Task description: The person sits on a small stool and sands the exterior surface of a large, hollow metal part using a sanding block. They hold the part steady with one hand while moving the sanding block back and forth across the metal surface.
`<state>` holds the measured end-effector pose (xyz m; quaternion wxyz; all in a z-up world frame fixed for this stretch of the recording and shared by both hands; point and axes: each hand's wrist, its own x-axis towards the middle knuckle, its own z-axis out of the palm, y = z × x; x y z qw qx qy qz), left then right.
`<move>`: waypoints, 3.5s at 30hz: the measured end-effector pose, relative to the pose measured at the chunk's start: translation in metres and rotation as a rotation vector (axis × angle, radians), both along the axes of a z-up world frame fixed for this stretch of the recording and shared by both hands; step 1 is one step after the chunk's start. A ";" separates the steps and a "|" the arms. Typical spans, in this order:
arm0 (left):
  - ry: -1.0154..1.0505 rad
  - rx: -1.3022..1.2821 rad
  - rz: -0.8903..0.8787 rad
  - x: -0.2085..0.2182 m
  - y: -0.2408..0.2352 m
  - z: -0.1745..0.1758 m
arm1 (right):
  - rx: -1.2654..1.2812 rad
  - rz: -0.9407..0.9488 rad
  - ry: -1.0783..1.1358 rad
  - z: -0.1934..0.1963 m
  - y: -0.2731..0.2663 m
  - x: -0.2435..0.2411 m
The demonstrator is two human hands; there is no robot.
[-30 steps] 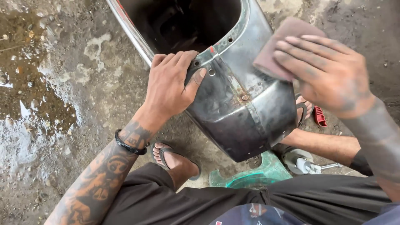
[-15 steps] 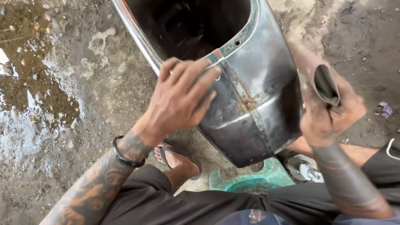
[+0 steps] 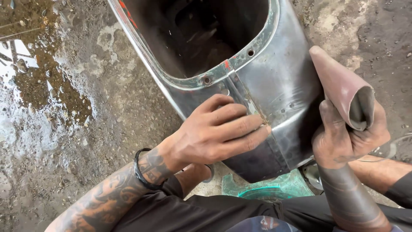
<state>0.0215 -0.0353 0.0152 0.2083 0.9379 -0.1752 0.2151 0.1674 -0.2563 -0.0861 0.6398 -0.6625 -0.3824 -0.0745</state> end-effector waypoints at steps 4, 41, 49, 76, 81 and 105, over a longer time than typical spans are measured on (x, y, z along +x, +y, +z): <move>-0.148 0.094 0.020 0.002 -0.001 -0.003 | 0.016 -0.017 0.029 -0.009 -0.004 0.001; 0.061 -0.280 0.390 0.007 0.003 0.005 | -0.338 0.285 -0.700 0.067 0.011 -0.022; 0.063 -0.171 0.488 -0.004 0.015 -0.004 | -0.484 0.360 -0.967 0.098 0.009 -0.007; 0.105 -0.180 0.480 -0.005 0.016 -0.006 | -0.248 0.244 -0.481 0.052 0.000 0.003; 0.115 -0.152 0.478 -0.003 0.018 -0.007 | -0.416 0.299 -0.806 0.084 0.008 -0.009; 0.048 0.036 0.351 -0.013 0.018 -0.023 | -0.255 0.229 -0.488 0.079 -0.006 0.023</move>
